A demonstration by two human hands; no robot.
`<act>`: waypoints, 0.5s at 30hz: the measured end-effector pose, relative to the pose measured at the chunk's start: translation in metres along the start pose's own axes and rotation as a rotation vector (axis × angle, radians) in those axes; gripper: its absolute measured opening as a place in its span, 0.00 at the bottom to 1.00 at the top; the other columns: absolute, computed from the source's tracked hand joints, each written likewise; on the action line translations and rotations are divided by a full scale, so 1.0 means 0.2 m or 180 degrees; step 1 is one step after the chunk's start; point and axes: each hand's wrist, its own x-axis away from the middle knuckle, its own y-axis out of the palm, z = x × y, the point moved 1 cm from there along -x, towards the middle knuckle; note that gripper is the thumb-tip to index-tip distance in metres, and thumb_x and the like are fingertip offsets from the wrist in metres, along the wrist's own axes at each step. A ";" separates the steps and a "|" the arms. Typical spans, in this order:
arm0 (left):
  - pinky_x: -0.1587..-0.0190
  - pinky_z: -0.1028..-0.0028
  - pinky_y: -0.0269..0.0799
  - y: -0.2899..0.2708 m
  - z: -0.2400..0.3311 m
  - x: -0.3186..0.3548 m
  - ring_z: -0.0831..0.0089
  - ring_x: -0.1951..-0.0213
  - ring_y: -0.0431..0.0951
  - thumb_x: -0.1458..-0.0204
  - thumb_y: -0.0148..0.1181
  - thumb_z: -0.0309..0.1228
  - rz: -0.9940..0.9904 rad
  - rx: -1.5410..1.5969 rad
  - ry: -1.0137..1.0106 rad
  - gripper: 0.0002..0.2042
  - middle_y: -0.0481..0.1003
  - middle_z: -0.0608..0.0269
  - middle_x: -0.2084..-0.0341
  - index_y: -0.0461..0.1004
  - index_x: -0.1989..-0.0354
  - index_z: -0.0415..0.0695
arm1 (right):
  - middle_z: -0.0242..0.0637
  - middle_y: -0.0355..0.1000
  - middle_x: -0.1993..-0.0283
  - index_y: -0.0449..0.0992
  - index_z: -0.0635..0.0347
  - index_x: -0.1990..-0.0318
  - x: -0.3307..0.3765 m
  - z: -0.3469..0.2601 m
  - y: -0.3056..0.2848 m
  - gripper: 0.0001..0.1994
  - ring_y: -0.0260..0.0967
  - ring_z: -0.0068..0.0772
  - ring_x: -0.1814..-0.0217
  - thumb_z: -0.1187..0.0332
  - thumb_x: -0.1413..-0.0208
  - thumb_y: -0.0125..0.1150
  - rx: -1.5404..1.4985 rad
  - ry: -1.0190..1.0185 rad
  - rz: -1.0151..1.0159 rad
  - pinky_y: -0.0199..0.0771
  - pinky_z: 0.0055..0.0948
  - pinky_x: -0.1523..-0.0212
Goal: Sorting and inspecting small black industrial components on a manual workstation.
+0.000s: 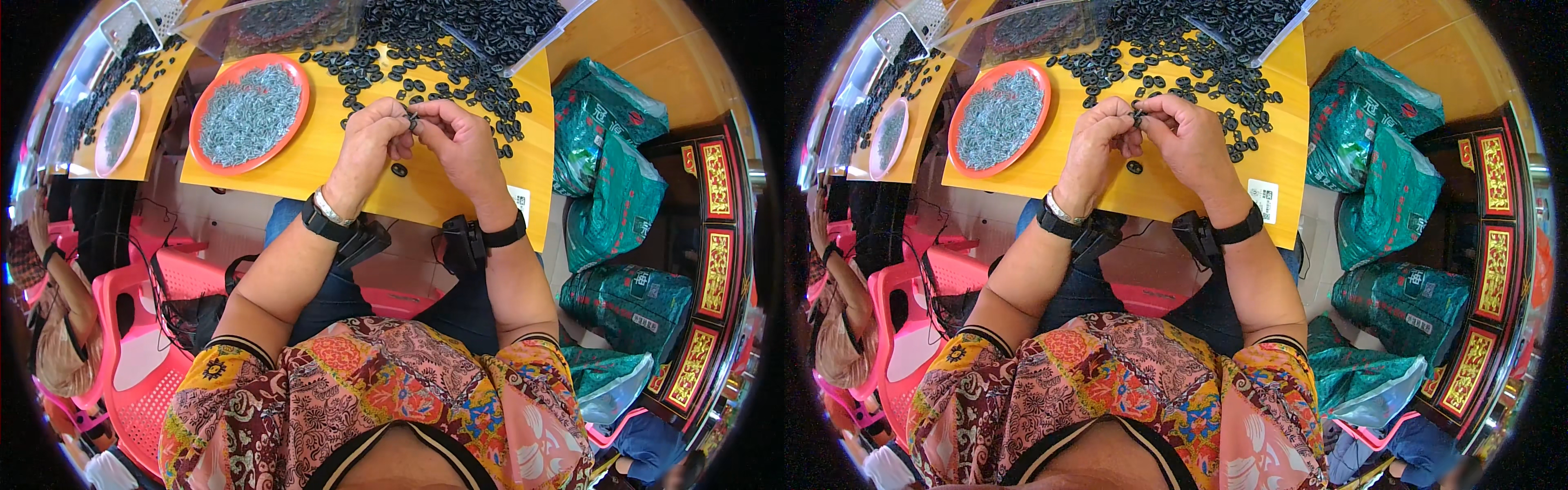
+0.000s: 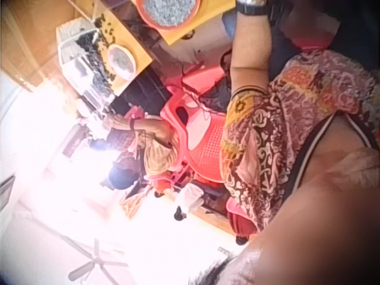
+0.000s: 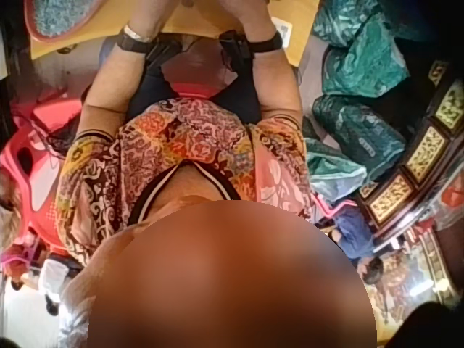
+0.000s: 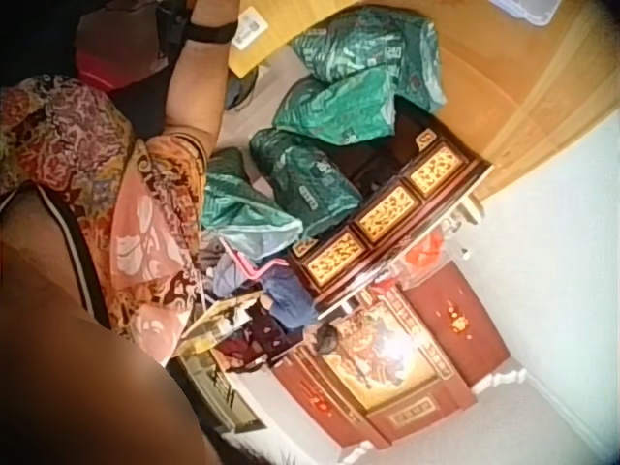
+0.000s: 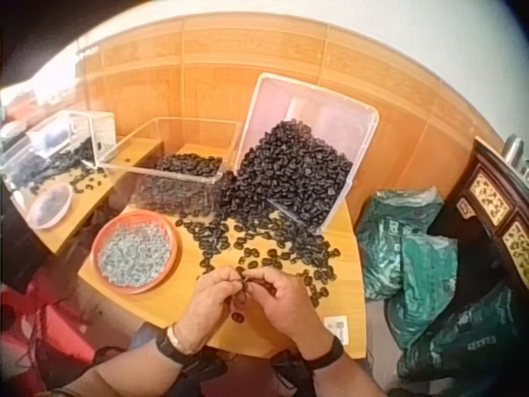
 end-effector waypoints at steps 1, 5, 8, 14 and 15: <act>0.77 0.82 0.62 0.00 0.00 0.00 0.80 0.81 0.68 0.50 0.47 0.25 -0.0001 0.0001 -0.0001 0.06 0.69 0.67 0.84 0.68 0.76 0.41 | 0.30 0.75 0.65 0.74 0.65 0.56 0.00 0.00 0.00 0.10 0.70 0.15 0.64 0.76 0.46 0.57 0.0059 0.0017 0.0002 0.69 0.15 0.63; 0.78 0.81 0.62 -0.01 -0.02 -0.01 0.79 0.82 0.68 0.51 0.47 0.25 0.0013 0.0064 -0.0025 0.06 0.69 0.66 0.85 0.68 0.77 0.41 | 0.31 0.75 0.65 0.74 0.65 0.57 0.00 0.00 0.00 0.10 0.70 0.16 0.64 0.77 0.46 0.57 0.0023 -0.0052 -0.0013 0.69 0.16 0.62; 0.78 0.82 0.62 0.00 -0.01 -0.01 0.79 0.82 0.68 0.51 0.47 0.25 0.0029 0.0043 -0.0047 0.06 0.68 0.66 0.85 0.68 0.77 0.41 | 0.32 0.75 0.65 0.74 0.65 0.56 0.00 0.01 0.00 0.10 0.70 0.16 0.64 0.77 0.46 0.56 0.0081 -0.0026 -0.0033 0.70 0.17 0.62; 0.78 0.82 0.63 0.00 -0.02 -0.01 0.79 0.82 0.68 0.51 0.47 0.25 0.0048 0.0082 -0.0160 0.06 0.68 0.66 0.85 0.68 0.78 0.41 | 0.32 0.75 0.65 0.74 0.65 0.57 0.00 0.01 0.00 0.09 0.71 0.17 0.65 0.78 0.46 0.55 0.0183 -0.0082 -0.0036 0.70 0.17 0.62; 0.78 0.82 0.63 0.00 -0.01 -0.01 0.80 0.82 0.67 0.51 0.47 0.25 0.0046 0.0110 -0.0226 0.06 0.68 0.66 0.85 0.68 0.78 0.41 | 0.32 0.75 0.66 0.74 0.65 0.57 0.00 0.02 0.01 0.09 0.70 0.16 0.66 0.78 0.47 0.55 0.0293 -0.0114 0.0003 0.70 0.17 0.64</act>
